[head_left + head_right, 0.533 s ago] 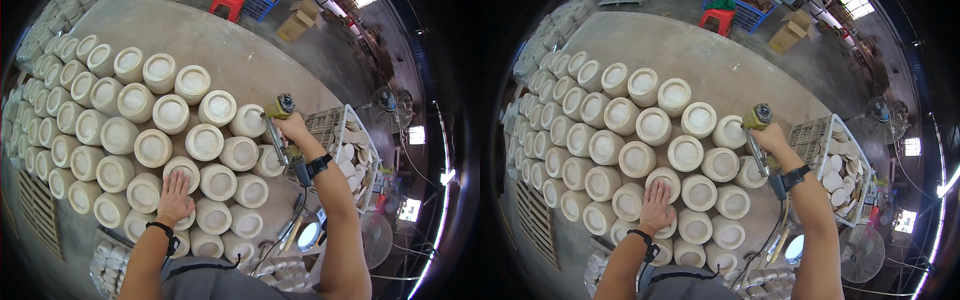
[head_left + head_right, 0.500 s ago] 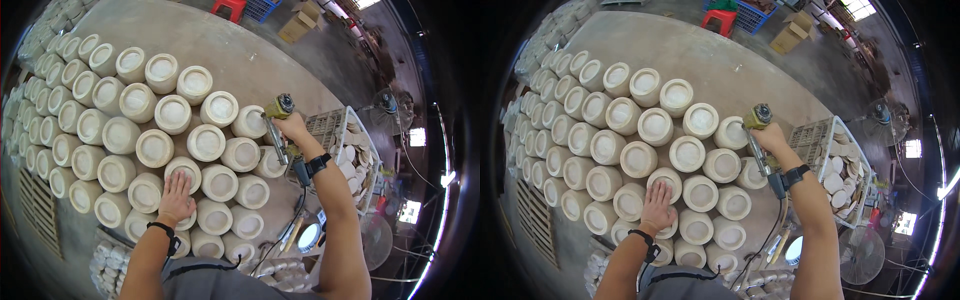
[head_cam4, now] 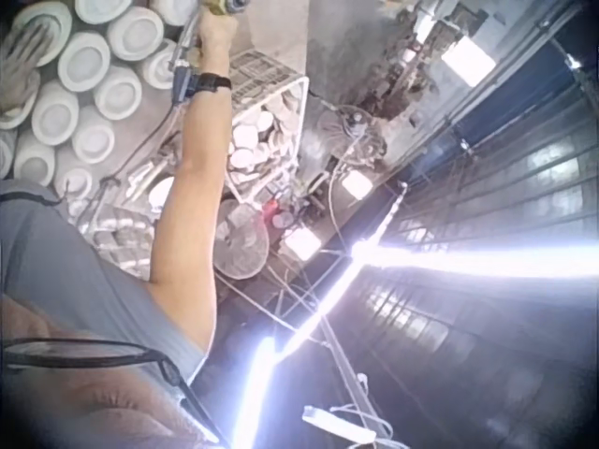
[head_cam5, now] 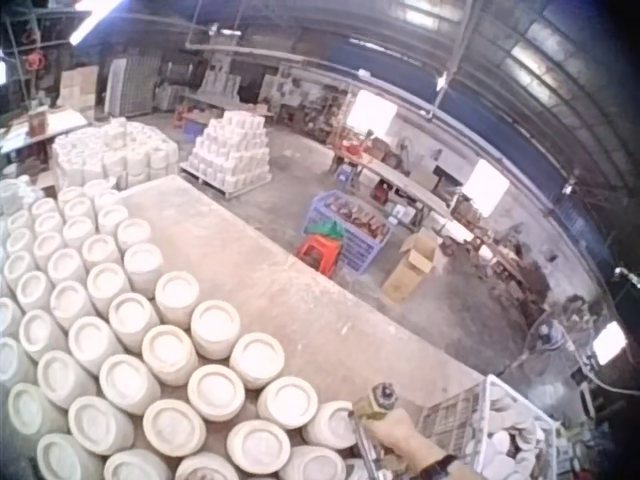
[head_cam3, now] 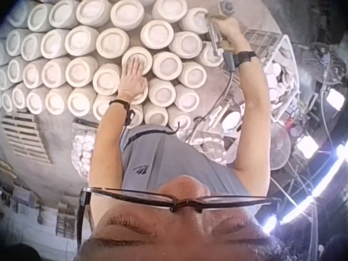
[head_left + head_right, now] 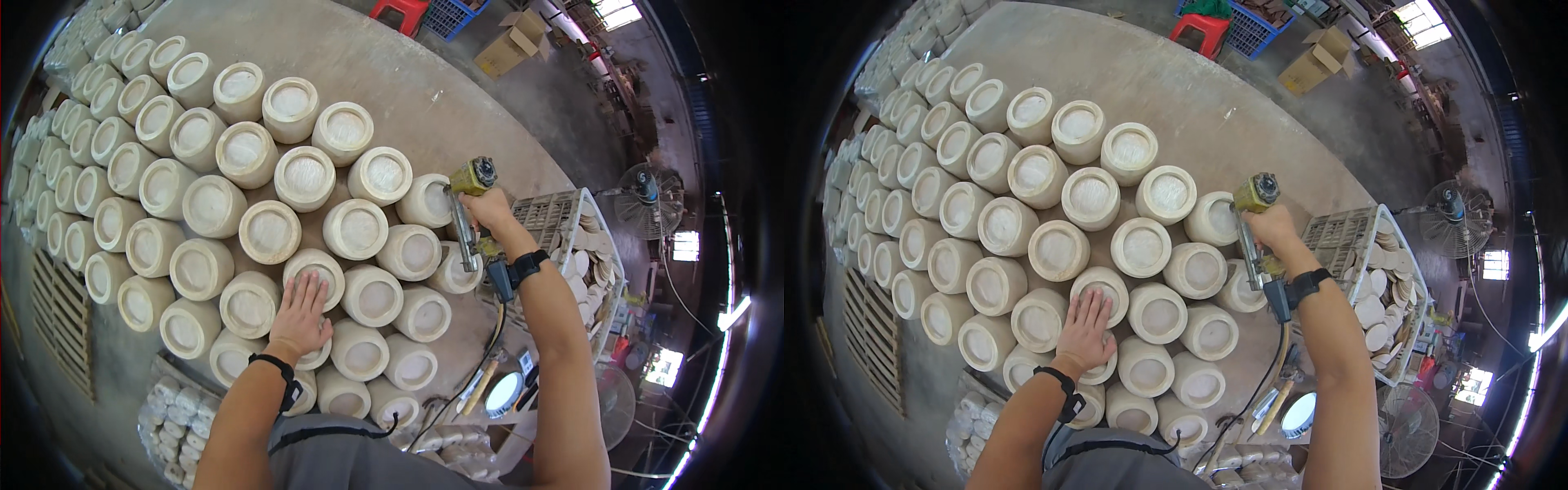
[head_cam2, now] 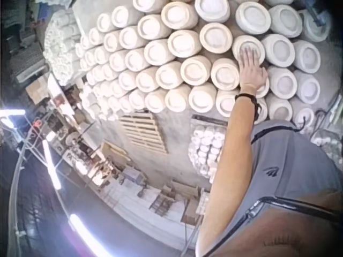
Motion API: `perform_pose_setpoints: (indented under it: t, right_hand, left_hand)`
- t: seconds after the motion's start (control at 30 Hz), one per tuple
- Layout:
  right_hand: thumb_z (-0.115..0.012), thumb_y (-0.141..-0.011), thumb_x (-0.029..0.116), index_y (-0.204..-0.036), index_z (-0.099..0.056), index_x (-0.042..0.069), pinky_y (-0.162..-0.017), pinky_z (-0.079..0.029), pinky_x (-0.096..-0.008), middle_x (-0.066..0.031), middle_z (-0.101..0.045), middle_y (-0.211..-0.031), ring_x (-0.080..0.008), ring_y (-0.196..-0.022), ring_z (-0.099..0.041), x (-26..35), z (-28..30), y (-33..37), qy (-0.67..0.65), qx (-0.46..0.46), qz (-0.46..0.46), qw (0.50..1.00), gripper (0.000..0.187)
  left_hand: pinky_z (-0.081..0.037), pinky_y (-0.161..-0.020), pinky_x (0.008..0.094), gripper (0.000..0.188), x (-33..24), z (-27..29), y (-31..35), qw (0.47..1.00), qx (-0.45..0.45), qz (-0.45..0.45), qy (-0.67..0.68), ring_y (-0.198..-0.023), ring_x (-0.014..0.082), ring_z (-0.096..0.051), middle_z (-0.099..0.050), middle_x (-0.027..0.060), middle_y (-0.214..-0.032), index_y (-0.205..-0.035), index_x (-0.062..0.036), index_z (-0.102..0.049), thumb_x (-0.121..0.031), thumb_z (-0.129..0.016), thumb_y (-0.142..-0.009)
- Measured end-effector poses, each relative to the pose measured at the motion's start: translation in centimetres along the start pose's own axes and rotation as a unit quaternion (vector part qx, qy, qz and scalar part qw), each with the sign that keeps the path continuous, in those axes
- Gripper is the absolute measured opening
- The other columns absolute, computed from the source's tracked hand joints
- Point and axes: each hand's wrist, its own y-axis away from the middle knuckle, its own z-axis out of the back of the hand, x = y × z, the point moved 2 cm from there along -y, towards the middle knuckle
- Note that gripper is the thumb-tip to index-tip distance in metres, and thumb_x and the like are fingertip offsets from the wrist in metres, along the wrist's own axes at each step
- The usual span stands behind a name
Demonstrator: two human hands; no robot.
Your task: Assembling wooden bases by nailing discs onto them using a pneumatic nail gun and a mallet.
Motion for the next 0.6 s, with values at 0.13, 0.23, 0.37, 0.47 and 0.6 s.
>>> perform_pose_setpoints:
  t: [0.13, 0.23, 0.37, 0.47, 0.6]
  right_hand:
    - [-0.073, -0.087, 0.03, -0.066, -0.07, -0.003, -0.05, -0.05, -0.0373, -0.0102, -0.063, -0.054, -0.0193, -0.046, -0.062, -0.2, 0.1, 2.1, -0.01, 0.029, 0.02, 0.999, 0.038]
    - [-0.075, -0.085, 0.033, -0.067, -0.071, -0.002, -0.05, -0.05, -0.0357, -0.0094, -0.064, -0.055, -0.0191, -0.047, -0.063, -0.1, -0.1, 2.9, 0.039, 0.068, 0.008, 0.997, 0.04]
    - [-0.073, -0.084, 0.036, -0.067, -0.07, -0.002, -0.054, -0.052, -0.0355, -0.0101, -0.065, -0.055, -0.0208, -0.049, -0.065, 0.4, -0.5, 3.1, 0.11, 0.08, 0.011, 0.991, 0.042]
    - [-0.072, -0.085, 0.036, -0.068, -0.07, -0.003, -0.055, -0.053, -0.0358, -0.0108, -0.065, -0.056, -0.0215, -0.05, -0.065, 0.4, -0.8, 2.7, 0.116, 0.079, 0.013, 0.99, 0.043]
    - [-0.07, -0.086, 0.035, -0.071, -0.07, -0.004, -0.055, -0.052, -0.0366, -0.0117, -0.065, -0.057, -0.0221, -0.05, -0.065, 1.0, -0.8, 3.2, 0.127, 0.085, 0.013, 0.988, 0.041]
  left_hand:
    - [-0.01, -0.129, 0.0555, 0.083, 0.0, -0.3, 0.2, 1.0, -0.004, -0.005, -0.004, -0.155, 0.0383, -0.025, -0.03, 0.0247, -0.164, -0.156, 0.0007, -0.035, -0.038, -0.056, -0.086]
    - [-0.01, -0.129, 0.0547, 0.083, 0.0, -0.5, 0.3, 1.0, -0.012, -0.008, -0.007, -0.155, 0.0382, -0.025, -0.03, 0.0247, -0.165, -0.157, 0.0004, -0.035, -0.038, -0.056, -0.086]
    - [-0.01, -0.129, 0.0542, 0.083, 0.0, -0.5, 0.2, 1.0, 0.0, -0.003, -0.002, -0.155, 0.0379, -0.025, -0.03, 0.0246, -0.165, -0.157, 0.0003, -0.035, -0.038, -0.056, -0.086]
    - [-0.01, -0.129, 0.0541, 0.083, 0.1, -0.6, 0.3, 1.0, -0.015, -0.007, 0.003, -0.155, 0.0375, -0.024, -0.03, 0.0245, -0.165, -0.157, 0.0003, -0.035, -0.038, -0.056, -0.086]
    - [-0.01, -0.128, 0.0563, 0.082, 0.0, -0.7, 0.3, 1.0, -0.017, -0.01, -0.004, -0.155, 0.0395, -0.023, -0.03, 0.0252, -0.164, -0.155, 0.0007, -0.037, -0.038, -0.056, -0.085]
